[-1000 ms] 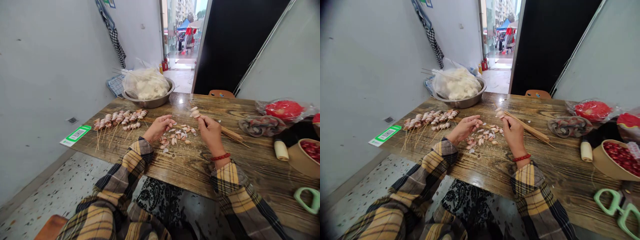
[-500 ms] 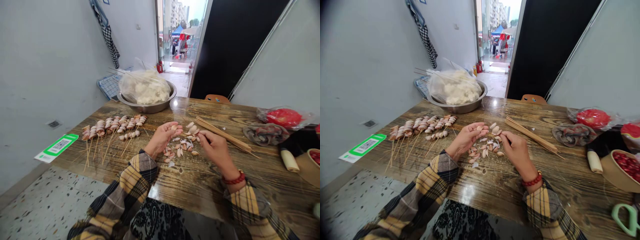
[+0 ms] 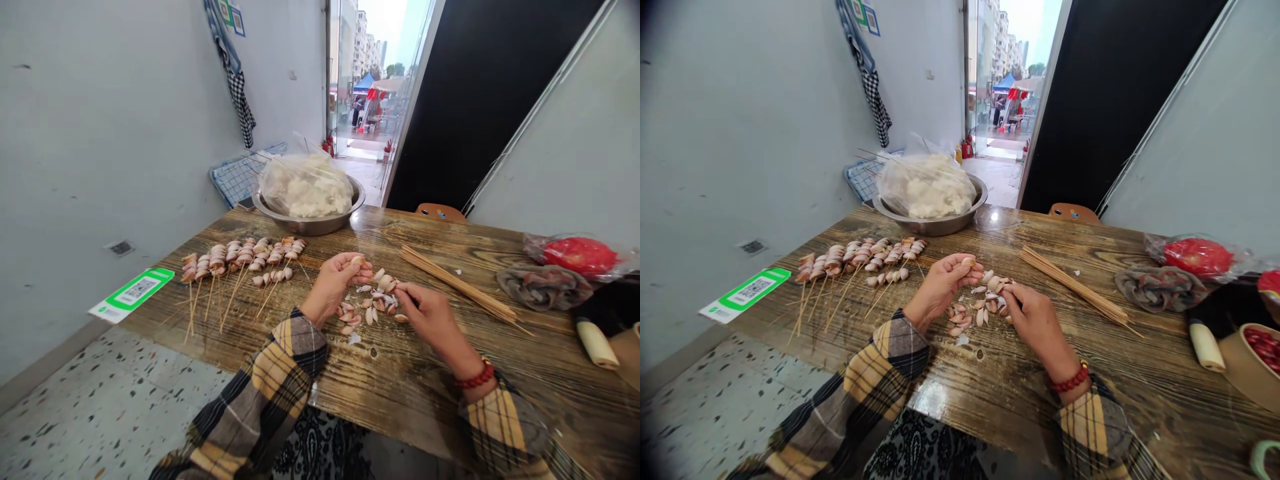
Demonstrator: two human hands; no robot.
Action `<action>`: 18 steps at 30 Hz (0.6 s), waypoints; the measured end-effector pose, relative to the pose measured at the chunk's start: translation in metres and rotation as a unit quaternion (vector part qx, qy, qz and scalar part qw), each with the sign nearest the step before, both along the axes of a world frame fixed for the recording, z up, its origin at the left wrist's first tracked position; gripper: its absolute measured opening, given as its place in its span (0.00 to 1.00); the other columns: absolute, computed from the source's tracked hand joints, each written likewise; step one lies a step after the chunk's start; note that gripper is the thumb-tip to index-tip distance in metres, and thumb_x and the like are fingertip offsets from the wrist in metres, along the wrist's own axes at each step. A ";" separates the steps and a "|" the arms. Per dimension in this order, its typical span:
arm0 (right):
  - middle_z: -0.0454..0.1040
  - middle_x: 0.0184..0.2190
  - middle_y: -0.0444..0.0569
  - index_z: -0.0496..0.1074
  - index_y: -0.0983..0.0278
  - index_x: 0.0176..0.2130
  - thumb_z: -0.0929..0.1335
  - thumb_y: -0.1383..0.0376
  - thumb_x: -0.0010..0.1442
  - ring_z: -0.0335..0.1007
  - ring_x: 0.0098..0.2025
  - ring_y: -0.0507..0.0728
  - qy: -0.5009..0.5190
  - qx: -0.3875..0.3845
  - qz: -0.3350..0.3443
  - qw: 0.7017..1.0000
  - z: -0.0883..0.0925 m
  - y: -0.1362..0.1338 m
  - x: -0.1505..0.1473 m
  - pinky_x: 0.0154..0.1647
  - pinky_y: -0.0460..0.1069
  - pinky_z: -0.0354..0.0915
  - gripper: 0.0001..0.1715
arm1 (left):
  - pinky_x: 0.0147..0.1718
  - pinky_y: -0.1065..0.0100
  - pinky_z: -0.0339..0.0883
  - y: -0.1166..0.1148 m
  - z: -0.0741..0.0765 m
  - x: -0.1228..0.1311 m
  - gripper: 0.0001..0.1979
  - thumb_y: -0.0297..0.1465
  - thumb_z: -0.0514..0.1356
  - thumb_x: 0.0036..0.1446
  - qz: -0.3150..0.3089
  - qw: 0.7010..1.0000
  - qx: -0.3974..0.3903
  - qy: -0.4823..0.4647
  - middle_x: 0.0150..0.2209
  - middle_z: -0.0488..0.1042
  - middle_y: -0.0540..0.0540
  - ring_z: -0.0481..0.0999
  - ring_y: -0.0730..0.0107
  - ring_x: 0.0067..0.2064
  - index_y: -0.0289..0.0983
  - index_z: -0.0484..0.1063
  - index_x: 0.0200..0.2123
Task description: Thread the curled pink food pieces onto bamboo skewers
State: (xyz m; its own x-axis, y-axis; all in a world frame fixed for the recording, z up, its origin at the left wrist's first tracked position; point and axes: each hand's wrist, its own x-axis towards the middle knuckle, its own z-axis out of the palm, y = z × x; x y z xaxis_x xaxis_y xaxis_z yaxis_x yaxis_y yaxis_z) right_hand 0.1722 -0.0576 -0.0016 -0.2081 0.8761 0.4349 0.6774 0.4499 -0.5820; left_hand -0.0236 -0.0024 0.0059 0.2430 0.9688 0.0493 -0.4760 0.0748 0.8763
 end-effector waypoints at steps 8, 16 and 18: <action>0.79 0.32 0.48 0.76 0.61 0.36 0.60 0.60 0.66 0.74 0.33 0.56 -0.017 -0.025 -0.002 1.000 0.003 -0.001 -0.001 0.33 0.47 0.62 0.17 | 0.36 0.70 0.72 -0.003 0.005 0.001 0.13 0.34 0.64 0.55 -0.020 1.000 -0.015 -0.019 0.36 0.78 0.38 0.79 0.70 0.33 0.29 0.73 0.39; 0.78 0.29 0.47 0.74 0.61 0.36 0.59 0.60 0.66 0.74 0.32 0.57 -0.007 -0.046 0.002 0.999 0.002 -0.002 -0.001 0.35 0.48 0.62 0.17 | 0.40 0.70 0.71 -0.001 0.004 -0.001 0.13 0.29 0.67 0.50 0.004 0.999 -0.029 -0.036 0.38 0.79 0.38 0.78 0.72 0.35 0.30 0.74 0.39; 0.78 0.29 0.47 0.74 0.61 0.36 0.59 0.60 0.66 0.74 0.32 0.57 -0.007 -0.045 -0.002 0.999 0.002 -0.002 -0.001 0.35 0.48 0.62 0.17 | 0.41 0.71 0.71 -0.001 0.003 -0.001 0.13 0.28 0.67 0.50 0.004 0.999 -0.030 -0.039 0.40 0.79 0.38 0.78 0.72 0.36 0.30 0.74 0.39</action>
State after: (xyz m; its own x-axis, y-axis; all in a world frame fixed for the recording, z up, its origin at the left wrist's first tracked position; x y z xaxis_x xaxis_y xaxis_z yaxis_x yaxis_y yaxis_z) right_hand 0.1708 -0.0592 0.0004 -0.2101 0.9120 0.3524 0.6868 0.3942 -0.6107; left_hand -0.0245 -0.0031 0.0091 0.2339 0.9722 0.0097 -0.5431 0.1224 0.8307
